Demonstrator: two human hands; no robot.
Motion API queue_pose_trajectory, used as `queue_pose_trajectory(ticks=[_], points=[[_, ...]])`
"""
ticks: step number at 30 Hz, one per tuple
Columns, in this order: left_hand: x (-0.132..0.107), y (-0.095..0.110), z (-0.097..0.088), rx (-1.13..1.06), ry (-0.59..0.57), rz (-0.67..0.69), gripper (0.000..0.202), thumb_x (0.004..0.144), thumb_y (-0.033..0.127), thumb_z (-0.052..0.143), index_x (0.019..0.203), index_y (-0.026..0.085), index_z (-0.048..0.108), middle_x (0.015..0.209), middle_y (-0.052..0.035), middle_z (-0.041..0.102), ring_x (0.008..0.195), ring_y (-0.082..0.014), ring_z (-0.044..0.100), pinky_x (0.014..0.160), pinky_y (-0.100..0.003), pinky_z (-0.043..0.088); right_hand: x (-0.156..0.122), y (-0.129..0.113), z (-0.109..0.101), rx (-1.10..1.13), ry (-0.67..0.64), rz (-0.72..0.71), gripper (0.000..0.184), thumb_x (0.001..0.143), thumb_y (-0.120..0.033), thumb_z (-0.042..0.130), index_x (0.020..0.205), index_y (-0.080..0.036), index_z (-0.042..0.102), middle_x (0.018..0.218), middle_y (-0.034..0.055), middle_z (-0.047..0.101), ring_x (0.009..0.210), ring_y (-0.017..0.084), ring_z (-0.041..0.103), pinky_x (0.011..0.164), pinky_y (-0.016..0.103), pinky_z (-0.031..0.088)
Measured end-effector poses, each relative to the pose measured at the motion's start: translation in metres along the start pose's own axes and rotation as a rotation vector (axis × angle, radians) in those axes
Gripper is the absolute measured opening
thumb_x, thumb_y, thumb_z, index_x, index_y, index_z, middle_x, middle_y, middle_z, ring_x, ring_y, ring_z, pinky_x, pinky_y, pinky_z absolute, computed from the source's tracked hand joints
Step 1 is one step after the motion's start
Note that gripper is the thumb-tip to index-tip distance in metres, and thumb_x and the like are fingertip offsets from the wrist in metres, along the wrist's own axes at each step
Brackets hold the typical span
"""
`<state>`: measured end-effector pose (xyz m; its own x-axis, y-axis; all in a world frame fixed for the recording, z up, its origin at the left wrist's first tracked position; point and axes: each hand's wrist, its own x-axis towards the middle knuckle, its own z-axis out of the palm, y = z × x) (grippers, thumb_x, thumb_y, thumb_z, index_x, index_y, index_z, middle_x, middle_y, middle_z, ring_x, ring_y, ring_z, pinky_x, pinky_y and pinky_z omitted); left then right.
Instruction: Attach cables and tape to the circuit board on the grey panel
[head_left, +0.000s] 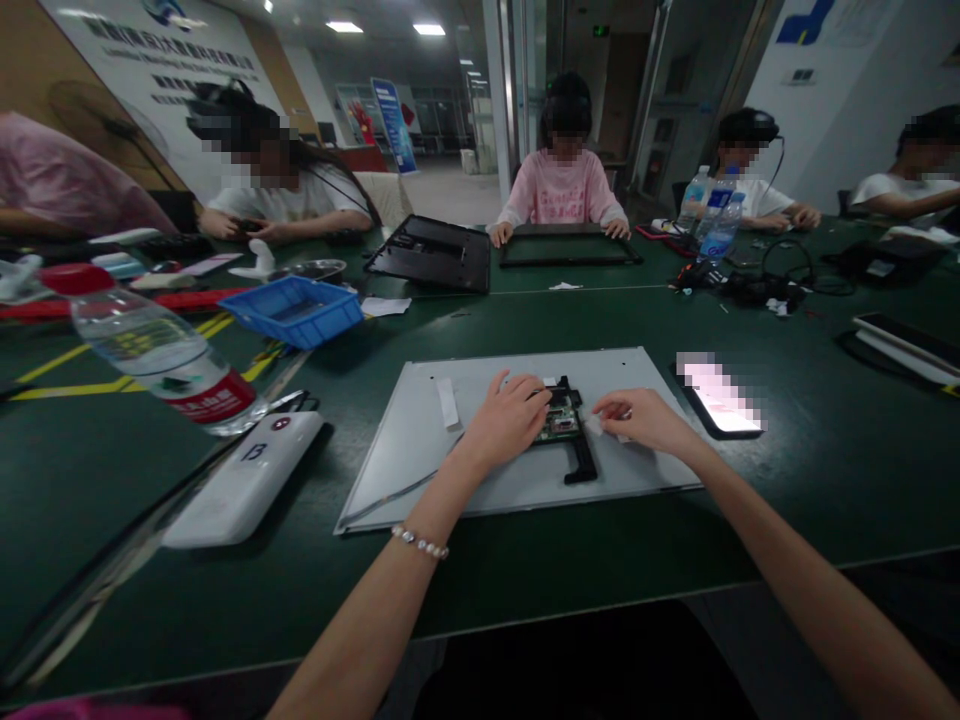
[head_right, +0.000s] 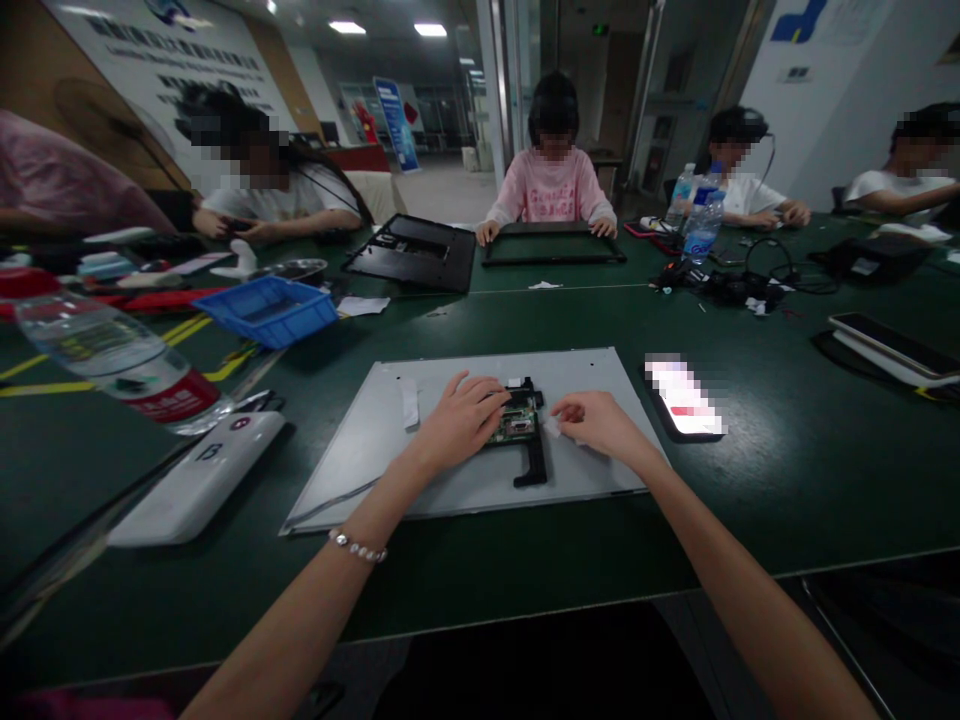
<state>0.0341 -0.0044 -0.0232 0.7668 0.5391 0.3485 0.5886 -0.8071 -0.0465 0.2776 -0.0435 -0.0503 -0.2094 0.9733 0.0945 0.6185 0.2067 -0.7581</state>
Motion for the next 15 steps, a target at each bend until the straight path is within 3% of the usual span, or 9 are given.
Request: queue_pose_trajectory(ticks=[5,8,12,15], points=[[0.001,-0.001,-0.002,-0.039,-0.032,0.032,0.026,0.093,0.021,0.036,0.106,0.018,0.058,0.106,-0.0066,0.06,0.105,-0.0193,0.052,0.103,-0.044,0.024,0.001,0.018,-0.015,-0.198,0.16,0.074,0.02,0.075,-0.024,0.058,0.09,-0.019,0.07,0.081,0.0056,0.069,0.074,0.018,0.064,0.071,0.031,0.048],[0.001,-0.002,-0.001,-0.086,-0.076,0.049,0.026,0.093,0.021,0.036,0.103,0.016,0.06,0.101,-0.007,0.062,0.099,-0.0189,0.054,0.095,-0.039,0.034,0.001,0.027,-0.019,-0.337,0.232,0.077,0.023,0.076,-0.026,0.058,0.096,-0.018,0.068,0.094,0.0086,0.066,0.078,0.019,0.063,0.076,0.035,0.048],[0.002,-0.003,0.002,-0.166,-0.087,0.038,0.028,0.093,0.022,0.036,0.104,0.015,0.06,0.102,-0.0083,0.062,0.096,-0.0191,0.055,0.085,-0.034,0.041,0.008,0.016,-0.017,-0.355,0.28,-0.049,0.03,0.081,-0.025,0.054,0.109,-0.019,0.062,0.113,0.0105,0.058,0.091,0.02,0.06,0.082,0.035,0.047],[0.001,-0.004,0.005,-0.202,-0.069,0.035,0.027,0.092,0.021,0.037,0.106,0.015,0.06,0.104,-0.0088,0.062,0.098,-0.0192,0.055,0.086,-0.034,0.043,0.025,-0.004,-0.009,-0.36,0.205,-0.229,0.029,0.082,-0.024,0.054,0.11,-0.019,0.061,0.113,0.0092,0.058,0.103,0.021,0.055,0.091,0.037,0.043]])
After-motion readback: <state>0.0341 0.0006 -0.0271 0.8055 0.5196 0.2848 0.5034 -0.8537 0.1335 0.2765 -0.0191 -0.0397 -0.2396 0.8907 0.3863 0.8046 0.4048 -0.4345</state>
